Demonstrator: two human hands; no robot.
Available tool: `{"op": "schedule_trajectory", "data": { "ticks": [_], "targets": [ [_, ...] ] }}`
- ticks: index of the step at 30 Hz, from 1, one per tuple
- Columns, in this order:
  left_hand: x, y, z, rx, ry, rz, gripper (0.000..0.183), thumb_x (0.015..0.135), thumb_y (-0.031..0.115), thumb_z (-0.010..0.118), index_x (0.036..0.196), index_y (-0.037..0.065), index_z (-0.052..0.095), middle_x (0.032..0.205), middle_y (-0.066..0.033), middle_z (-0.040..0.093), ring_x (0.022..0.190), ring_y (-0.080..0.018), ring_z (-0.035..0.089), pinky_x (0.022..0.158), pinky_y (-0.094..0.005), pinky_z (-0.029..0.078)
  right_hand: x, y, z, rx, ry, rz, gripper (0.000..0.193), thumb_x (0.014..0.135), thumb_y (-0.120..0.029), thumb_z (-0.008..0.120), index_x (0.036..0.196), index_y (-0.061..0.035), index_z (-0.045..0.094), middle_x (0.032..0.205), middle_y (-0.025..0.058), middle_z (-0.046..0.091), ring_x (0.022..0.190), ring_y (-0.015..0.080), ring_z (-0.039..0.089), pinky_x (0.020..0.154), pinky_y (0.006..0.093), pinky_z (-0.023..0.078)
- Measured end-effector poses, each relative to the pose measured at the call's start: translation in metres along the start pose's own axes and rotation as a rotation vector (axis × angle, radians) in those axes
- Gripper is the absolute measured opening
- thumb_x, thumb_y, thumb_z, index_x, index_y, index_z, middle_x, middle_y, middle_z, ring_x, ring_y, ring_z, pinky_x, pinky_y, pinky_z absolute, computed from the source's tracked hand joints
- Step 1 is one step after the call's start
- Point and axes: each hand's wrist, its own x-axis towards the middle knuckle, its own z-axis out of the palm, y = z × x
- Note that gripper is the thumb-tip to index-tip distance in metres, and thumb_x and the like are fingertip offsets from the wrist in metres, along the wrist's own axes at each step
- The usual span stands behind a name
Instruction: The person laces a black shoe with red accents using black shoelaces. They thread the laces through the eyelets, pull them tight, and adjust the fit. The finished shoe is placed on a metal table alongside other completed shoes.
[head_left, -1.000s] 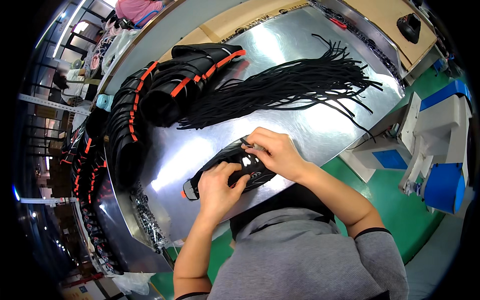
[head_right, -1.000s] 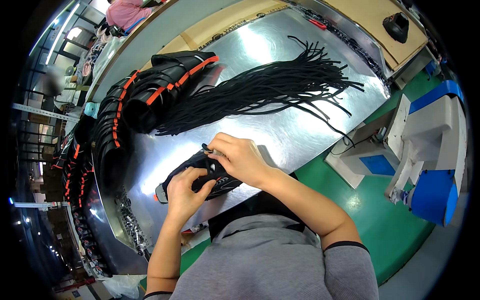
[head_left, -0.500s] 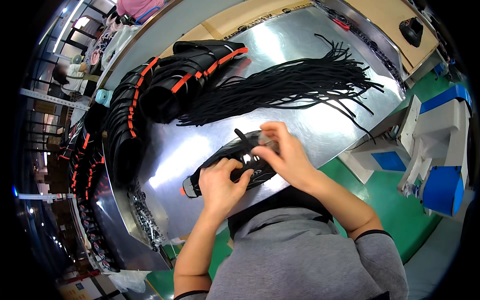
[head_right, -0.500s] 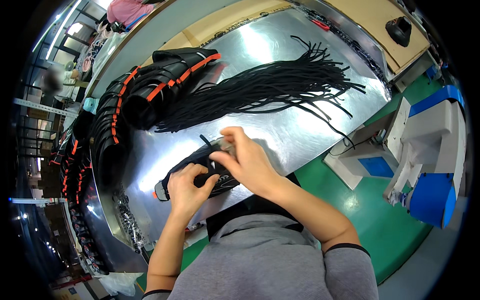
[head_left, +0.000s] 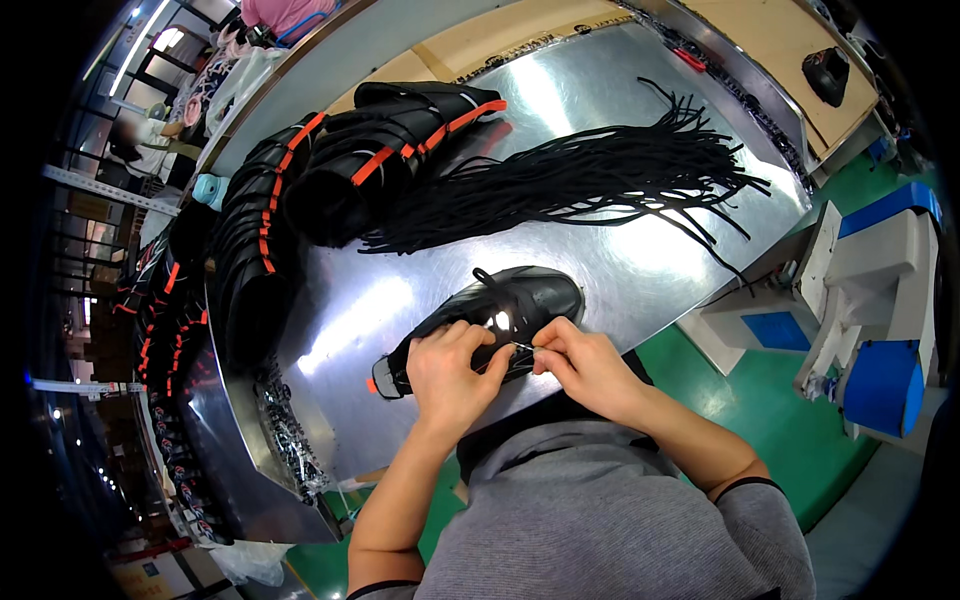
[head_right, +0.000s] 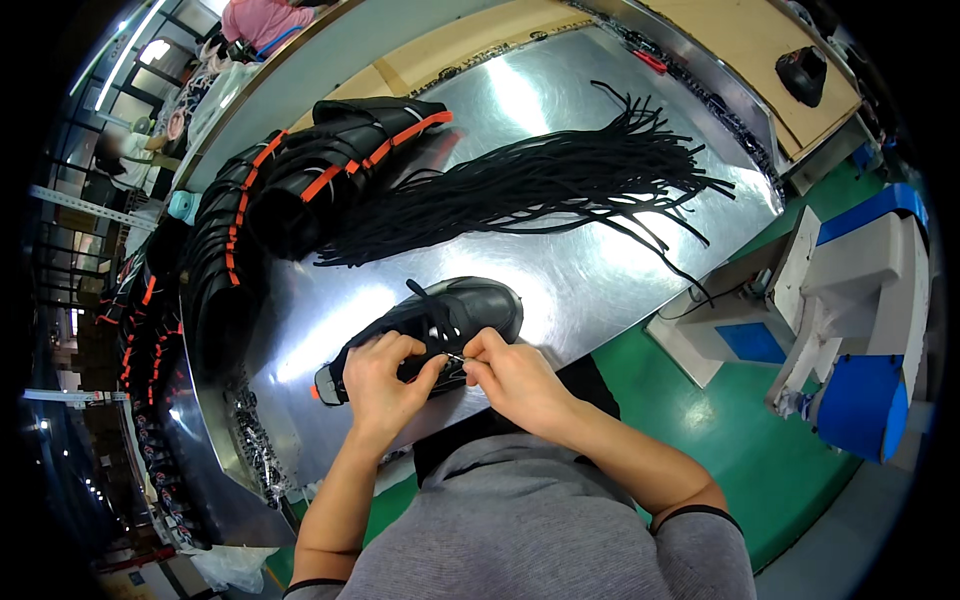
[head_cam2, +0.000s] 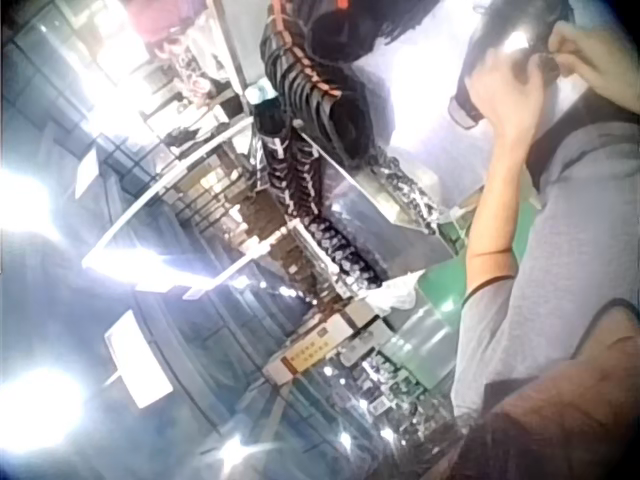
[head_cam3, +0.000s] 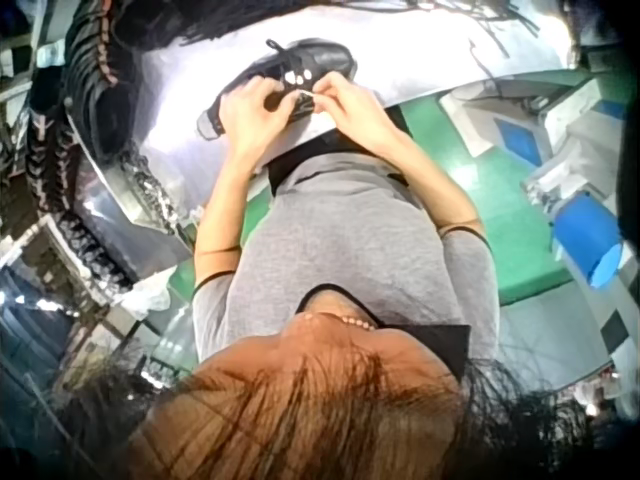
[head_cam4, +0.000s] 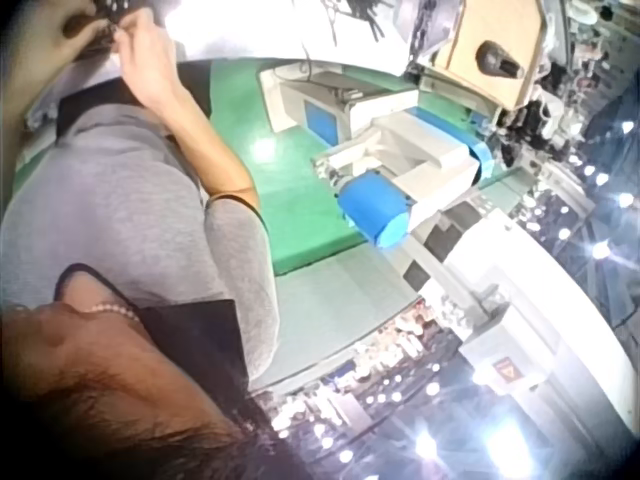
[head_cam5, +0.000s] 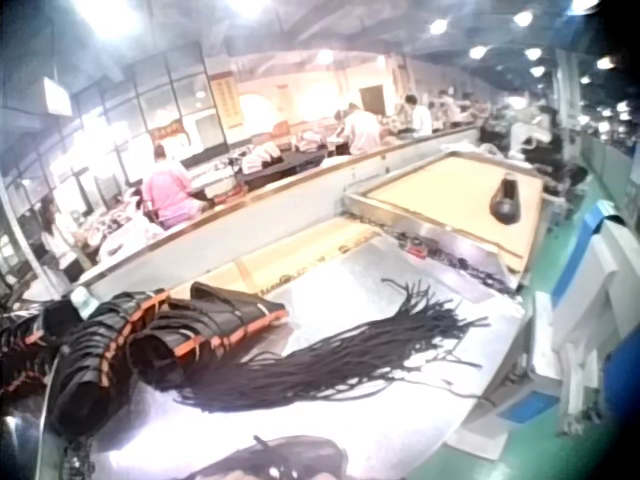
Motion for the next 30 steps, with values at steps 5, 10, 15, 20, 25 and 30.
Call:
{"op": "schedule_trajectory", "data": {
  "ticks": [5, 10, 15, 20, 25, 30],
  "targets": [
    [-0.005, 0.001, 0.003, -0.099, 0.008, 0.086, 0.019, 0.068, 0.015, 0.081, 0.074, 0.007, 0.065, 0.07, -0.0043, 0.06, 0.067, -0.0242, 0.058, 0.06, -0.0361, 0.042, 0.004, 0.002, 0.011, 0.005, 0.082, -0.011, 0.018, 0.096, -0.011, 0.055, 0.106, 0.0008, 0.045, 0.077, 0.0143, 0.067, 0.073, 0.0319, 0.068, 0.067, 0.0397, 0.052],
    [-0.011, 0.003, 0.004, -0.157, 0.014, 0.126, 0.019, 0.068, 0.011, 0.081, 0.078, 0.005, 0.066, 0.072, -0.0081, 0.06, 0.068, -0.0267, 0.057, 0.061, -0.0368, 0.046, 0.017, 0.007, 0.03, -0.107, 0.099, 0.018, 0.023, 0.096, -0.015, 0.055, 0.108, -0.0011, 0.041, 0.078, 0.0172, 0.066, 0.076, 0.0359, 0.067, 0.068, 0.0426, 0.051],
    [-0.019, -0.002, -0.007, 0.065, 0.098, 0.286, 0.016, 0.071, 0.014, 0.079, 0.08, 0.009, 0.067, 0.069, -0.0011, 0.056, 0.064, -0.0193, 0.056, 0.053, -0.0329, 0.038, -0.016, -0.017, -0.031, -0.256, -0.083, 0.014, 0.022, 0.096, -0.022, 0.057, 0.11, -0.0055, 0.053, 0.081, 0.013, 0.068, 0.078, 0.0342, 0.068, 0.07, 0.0431, 0.051],
    [-0.028, -0.013, -0.015, 0.204, 0.147, 0.434, 0.015, 0.072, 0.012, 0.072, 0.086, 0.01, 0.069, 0.071, 0.0026, 0.052, 0.068, -0.014, 0.057, 0.06, -0.0295, 0.044, -0.02, -0.054, -0.086, -0.108, 0.45, -0.347, 0.02, 0.089, -0.001, 0.062, 0.108, -0.0039, 0.065, 0.086, 0.0108, 0.07, 0.074, 0.013, 0.069, 0.059, 0.0248, 0.051],
    [-0.025, -0.011, -0.024, 0.247, 0.168, 0.587, 0.018, 0.071, 0.009, 0.067, 0.088, 0.01, 0.07, 0.074, 0.0022, 0.054, 0.074, -0.0124, 0.06, 0.065, -0.0273, 0.047, 0.021, -0.066, -0.027, -0.395, -0.087, -0.715, 0.026, 0.08, -0.002, 0.061, 0.106, -0.0068, 0.062, 0.089, 0.0073, 0.068, 0.072, 0.0231, 0.068, 0.061, 0.0339, 0.052],
    [-0.033, -0.025, -0.027, 0.305, 0.19, 0.518, 0.016, 0.07, 0.01, 0.066, 0.085, 0.01, 0.069, 0.072, 0.0027, 0.053, 0.066, -0.0127, 0.054, 0.057, -0.0281, 0.041, 0.031, -0.047, -0.001, -0.694, 0.016, -0.743, 0.015, 0.079, -0.009, 0.063, 0.092, -0.0078, 0.056, 0.077, 0.0045, 0.062, 0.065, 0.0207, 0.065, 0.053, 0.0316, 0.049]
  ]
}}
